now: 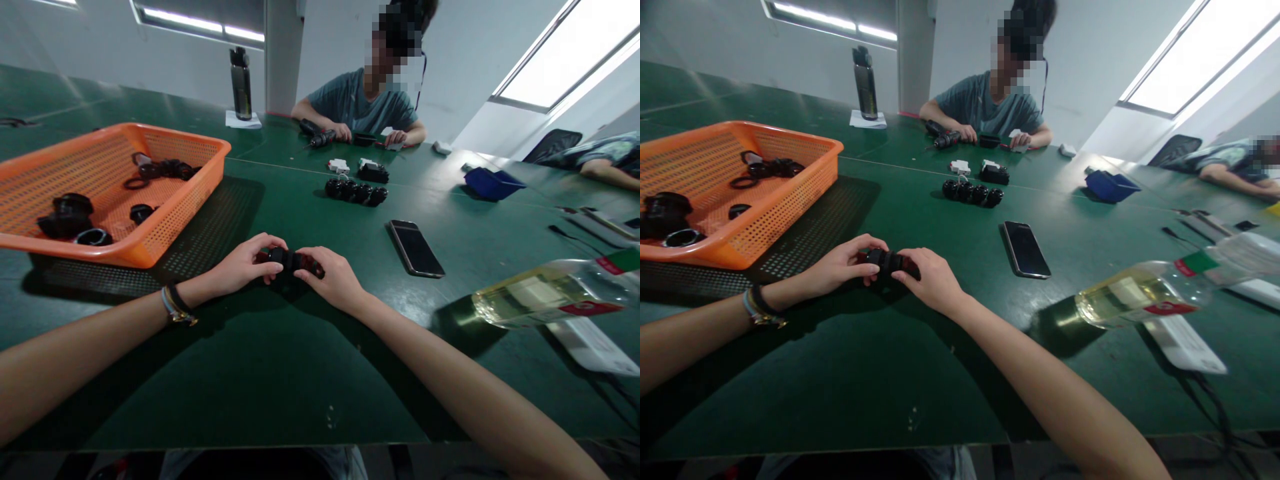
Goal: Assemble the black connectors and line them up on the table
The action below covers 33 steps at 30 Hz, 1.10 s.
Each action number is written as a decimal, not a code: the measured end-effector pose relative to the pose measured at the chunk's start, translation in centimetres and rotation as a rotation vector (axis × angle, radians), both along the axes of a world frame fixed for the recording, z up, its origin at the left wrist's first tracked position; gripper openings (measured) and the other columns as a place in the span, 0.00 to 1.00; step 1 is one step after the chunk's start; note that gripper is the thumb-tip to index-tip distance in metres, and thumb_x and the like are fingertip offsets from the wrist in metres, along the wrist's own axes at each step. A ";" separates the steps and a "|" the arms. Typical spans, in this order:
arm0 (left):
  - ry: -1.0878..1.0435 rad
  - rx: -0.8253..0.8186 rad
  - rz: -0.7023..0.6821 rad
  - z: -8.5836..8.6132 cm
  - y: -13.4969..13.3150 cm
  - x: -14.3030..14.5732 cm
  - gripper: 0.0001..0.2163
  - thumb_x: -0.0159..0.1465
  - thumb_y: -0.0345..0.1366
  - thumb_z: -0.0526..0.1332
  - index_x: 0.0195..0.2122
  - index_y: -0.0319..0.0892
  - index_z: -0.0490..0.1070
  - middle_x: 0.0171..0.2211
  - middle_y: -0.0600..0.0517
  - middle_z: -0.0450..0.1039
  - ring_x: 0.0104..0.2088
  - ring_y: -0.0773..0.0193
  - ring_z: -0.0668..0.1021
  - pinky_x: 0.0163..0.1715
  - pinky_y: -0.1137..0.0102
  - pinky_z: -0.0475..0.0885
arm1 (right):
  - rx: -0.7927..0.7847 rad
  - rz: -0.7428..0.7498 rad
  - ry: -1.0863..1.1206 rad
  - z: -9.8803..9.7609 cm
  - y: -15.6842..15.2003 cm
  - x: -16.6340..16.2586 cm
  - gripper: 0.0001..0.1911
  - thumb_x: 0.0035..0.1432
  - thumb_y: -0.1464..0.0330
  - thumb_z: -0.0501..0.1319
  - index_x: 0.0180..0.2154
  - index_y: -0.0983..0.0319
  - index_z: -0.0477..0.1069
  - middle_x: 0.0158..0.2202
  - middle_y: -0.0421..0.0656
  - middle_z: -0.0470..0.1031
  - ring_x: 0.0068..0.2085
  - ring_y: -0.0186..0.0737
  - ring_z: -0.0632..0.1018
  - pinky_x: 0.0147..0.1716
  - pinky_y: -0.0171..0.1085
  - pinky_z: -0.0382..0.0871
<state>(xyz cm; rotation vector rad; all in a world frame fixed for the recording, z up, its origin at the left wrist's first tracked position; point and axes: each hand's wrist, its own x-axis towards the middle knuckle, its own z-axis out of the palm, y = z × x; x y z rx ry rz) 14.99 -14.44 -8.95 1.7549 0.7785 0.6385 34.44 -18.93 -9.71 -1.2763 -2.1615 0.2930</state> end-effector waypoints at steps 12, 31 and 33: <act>0.003 0.004 -0.009 0.0 0.0 -0.1 0.15 0.53 0.40 0.61 0.40 0.41 0.64 0.38 0.53 0.60 0.26 0.72 0.72 0.24 0.74 0.73 | 0.015 -0.006 -0.006 -0.2 0.0 0.1 0.12 0.51 0.69 0.61 0.40 0.63 0.68 0.34 0.43 0.74 0.35 0.36 0.73 0.34 0.37 0.67; -0.003 0.006 -0.007 0.2 -0.1 0.0 0.14 0.53 0.39 0.61 0.39 0.41 0.64 0.37 0.53 0.60 0.27 0.71 0.72 0.24 0.74 0.73 | -0.002 -0.001 0.000 -0.2 0.1 0.1 0.12 0.53 0.67 0.60 0.40 0.63 0.68 0.33 0.43 0.73 0.34 0.36 0.73 0.33 0.36 0.66; -0.002 0.000 0.000 0.2 -0.1 0.0 0.15 0.52 0.39 0.61 0.39 0.41 0.64 0.38 0.53 0.60 0.27 0.71 0.72 0.24 0.74 0.73 | 0.001 0.004 0.000 -0.1 0.0 0.1 0.12 0.53 0.67 0.60 0.41 0.63 0.68 0.33 0.43 0.73 0.34 0.36 0.73 0.34 0.37 0.67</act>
